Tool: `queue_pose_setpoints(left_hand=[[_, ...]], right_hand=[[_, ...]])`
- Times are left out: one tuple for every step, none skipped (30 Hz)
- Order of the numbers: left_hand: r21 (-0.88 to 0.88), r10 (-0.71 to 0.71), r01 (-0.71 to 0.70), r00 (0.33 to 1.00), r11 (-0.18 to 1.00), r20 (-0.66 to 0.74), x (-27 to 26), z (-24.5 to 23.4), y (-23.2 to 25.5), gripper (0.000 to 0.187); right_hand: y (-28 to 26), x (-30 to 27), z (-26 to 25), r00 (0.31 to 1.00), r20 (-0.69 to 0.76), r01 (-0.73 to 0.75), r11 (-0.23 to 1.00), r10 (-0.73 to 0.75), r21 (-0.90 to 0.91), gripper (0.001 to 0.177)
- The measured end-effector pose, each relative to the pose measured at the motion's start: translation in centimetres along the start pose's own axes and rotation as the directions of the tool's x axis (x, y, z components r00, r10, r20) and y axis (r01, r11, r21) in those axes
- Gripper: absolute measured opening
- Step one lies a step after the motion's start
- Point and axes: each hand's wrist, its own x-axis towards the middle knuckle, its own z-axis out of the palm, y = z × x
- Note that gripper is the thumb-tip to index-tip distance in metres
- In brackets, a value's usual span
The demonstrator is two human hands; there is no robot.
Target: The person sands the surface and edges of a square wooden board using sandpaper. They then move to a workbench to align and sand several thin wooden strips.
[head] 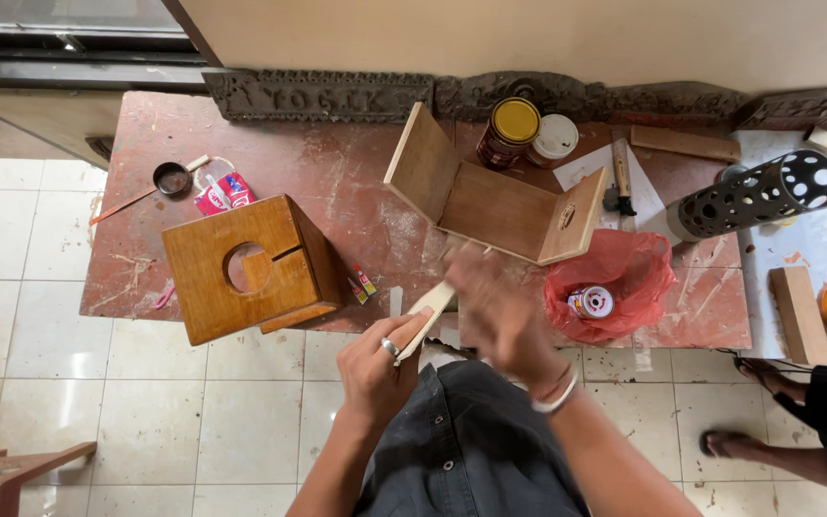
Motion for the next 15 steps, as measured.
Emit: queue_pose_setpoints(left_hand=[[-0.022,0.001,-0.002,1.000,1.000,-0.018,1.1,-0.4,0.7,0.015],[-0.021,0.003,-0.004,1.000,1.000,-0.021,0.7,-0.2,0.4,0.015],[-0.025,-0.019,0.018,1.000,1.000,-0.020,0.3,0.1,0.2,0.015],[-0.028,-0.041,0.041,0.999,0.999,-0.020,-0.1,0.4,0.0,0.015],[-0.029,-0.045,0.045,0.999,0.999,-0.021,-1.2,1.0,-0.8,0.015],[-0.034,-0.035,0.035,0.999,0.999,-0.020,-2.2,1.7,-1.6,0.015],[-0.034,-0.018,0.017,1.000,0.999,-0.021,-3.0,2.2,-2.7,0.019],[-0.031,-0.014,0.013,1.000,0.999,-0.024,-1.4,1.7,-1.5,0.019],[-0.054,-0.027,0.025,0.999,0.998,-0.029,0.0,1.0,-0.2,0.016],[-0.078,-0.039,0.037,0.999,0.996,-0.034,1.4,0.4,1.0,0.014],[-0.073,-0.048,0.046,0.998,0.996,-0.036,1.2,0.3,1.1,0.014],[-0.072,-0.059,0.057,0.998,0.996,-0.029,1.0,0.3,1.0,0.014],[-0.077,-0.065,0.064,0.998,0.995,-0.022,1.1,0.5,1.0,0.014],[-0.078,-0.070,0.068,0.997,0.995,-0.025,0.3,1.1,0.1,0.014],[-0.045,-0.033,0.032,0.999,0.998,-0.017,-0.7,1.6,-0.7,0.016]], right_hand=[[2.6,-0.4,-0.4,0.999,-0.023,-0.049,0.997,0.048,-0.064,0.046],[1.2,0.5,-0.6,0.999,-0.024,-0.046,0.997,0.044,-0.065,0.046],[-0.1,1.4,-1.0,0.999,-0.034,-0.038,0.997,0.036,-0.069,0.042],[-1.4,2.2,-1.3,0.999,-0.043,-0.030,0.997,0.027,-0.073,0.038],[-2.9,1.6,-0.8,0.999,-0.038,-0.030,0.997,0.027,-0.072,0.038],[-4.4,1.0,-0.3,1.000,0.003,-0.005,1.000,0.005,-0.006,0.041],[-5.8,0.7,0.4,0.999,0.035,0.023,0.998,-0.025,0.063,0.044],[-3.9,0.7,-0.2,0.999,0.033,0.028,0.998,-0.030,0.064,0.044],[-2.2,0.5,-0.9,1.000,0.018,0.017,0.998,-0.018,0.061,0.045],[-0.5,0.2,-1.5,1.000,0.004,0.005,0.998,-0.005,0.059,0.046],[-0.8,0.5,-1.6,1.000,0.011,0.004,0.998,-0.005,0.066,0.046],[-1.0,0.7,-1.7,1.000,0.009,0.017,0.999,-0.018,0.049,0.044],[-1.1,1.1,-2.1,1.000,0.004,0.031,0.999,-0.031,0.025,0.043],[-2.1,0.6,-1.2,0.999,0.009,0.031,0.999,-0.032,0.026,0.043],[-3.4,-0.1,-0.2,0.997,0.047,0.065,0.997,-0.066,0.034,0.044]])
